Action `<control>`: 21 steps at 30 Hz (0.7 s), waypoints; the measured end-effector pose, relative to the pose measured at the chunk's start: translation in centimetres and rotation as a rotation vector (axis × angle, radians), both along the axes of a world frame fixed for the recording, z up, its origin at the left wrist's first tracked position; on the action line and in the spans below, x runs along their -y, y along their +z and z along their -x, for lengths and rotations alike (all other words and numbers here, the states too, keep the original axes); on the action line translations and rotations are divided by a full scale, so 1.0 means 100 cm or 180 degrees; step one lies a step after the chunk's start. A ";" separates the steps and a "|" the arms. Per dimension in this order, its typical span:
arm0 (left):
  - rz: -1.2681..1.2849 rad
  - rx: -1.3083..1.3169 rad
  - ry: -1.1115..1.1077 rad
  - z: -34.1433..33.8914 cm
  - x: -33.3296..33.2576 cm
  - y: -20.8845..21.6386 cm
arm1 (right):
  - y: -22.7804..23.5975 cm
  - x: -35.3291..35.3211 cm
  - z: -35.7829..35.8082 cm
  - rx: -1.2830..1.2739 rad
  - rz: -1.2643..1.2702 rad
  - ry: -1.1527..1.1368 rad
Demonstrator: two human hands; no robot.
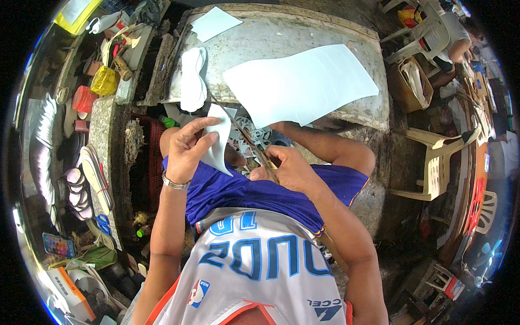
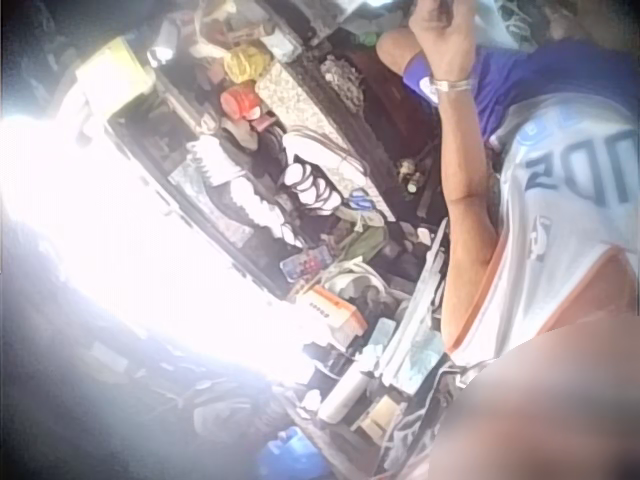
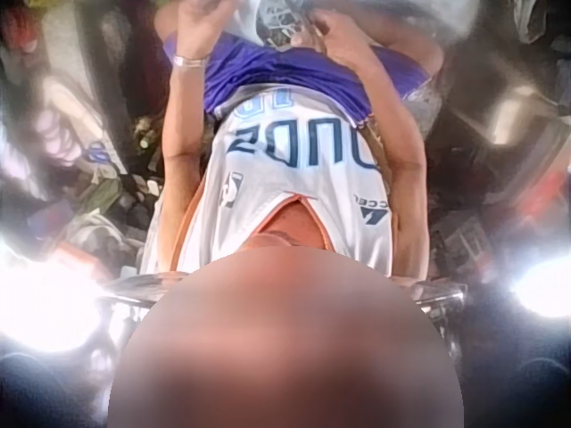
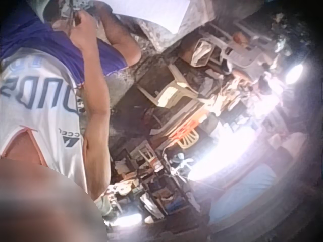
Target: The person uses shears to cut a white shoe insole from a larger sheet of material. They hold the insole in one hand and guide the shears with the other, trimming the edges to shape. The finished insole is placed on the table, and the person continues cutting another piece from the sheet.
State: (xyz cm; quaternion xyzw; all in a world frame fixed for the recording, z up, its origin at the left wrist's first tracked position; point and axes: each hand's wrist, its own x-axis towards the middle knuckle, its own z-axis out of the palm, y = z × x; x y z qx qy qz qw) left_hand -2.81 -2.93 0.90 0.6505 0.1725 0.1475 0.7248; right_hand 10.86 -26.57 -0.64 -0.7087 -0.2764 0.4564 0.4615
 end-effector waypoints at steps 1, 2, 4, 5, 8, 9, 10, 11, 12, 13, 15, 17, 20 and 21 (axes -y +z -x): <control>-0.0037 -0.0041 -0.0023 0.000 -0.001 0.000 | -0.001 0.001 -0.001 -0.0027 0.0039 0.0037; -0.0076 -0.0097 -0.0049 0.000 -0.002 0.001 | -0.001 0.002 -0.002 -0.0002 -0.0012 0.0020; -0.0084 -0.0116 -0.0084 0.001 -0.003 0.003 | -0.001 0.004 -0.003 -0.0072 -0.0057 0.0008; -0.0090 -0.0164 -0.0101 0.001 -0.003 0.004 | -0.001 0.005 -0.004 0.0055 -0.0021 0.0030; 0.0242 -0.0073 -0.0183 0.002 -0.003 0.006 | 0.002 0.006 -0.006 0.0120 -0.0003 0.0077; 0.0167 -0.0086 -0.0194 0.001 -0.003 0.006 | 0.004 0.007 -0.006 0.0058 -0.0023 0.0061; 0.0090 -0.0099 -0.0202 0.000 -0.005 0.006 | 0.005 0.008 -0.006 -0.0067 -0.0111 0.0057; 0.0023 -0.0155 -0.0207 0.000 -0.006 0.006 | 0.005 0.007 -0.007 0.0007 -0.0039 0.0069; 0.0007 -0.0147 -0.0247 0.000 -0.007 0.006 | 0.006 0.008 -0.008 0.0019 -0.0035 0.0092; 0.0001 -0.0181 -0.0283 0.000 -0.009 0.007 | 0.007 0.009 -0.009 -0.0028 -0.0043 0.0123; 0.0047 -0.0198 -0.0339 0.000 -0.010 0.008 | 0.007 0.010 -0.011 0.0072 -0.0038 0.0184; 0.0146 -0.0173 -0.0379 0.000 -0.011 0.011 | 0.006 0.013 -0.014 0.0135 0.0017 0.0234; 0.0309 -0.0215 -0.0532 0.000 -0.014 0.014 | 0.005 0.017 -0.018 0.0206 0.0153 0.0282; 0.0199 -0.0220 -0.0532 0.000 -0.014 0.015 | 0.004 0.018 -0.019 0.0194 0.0174 0.0299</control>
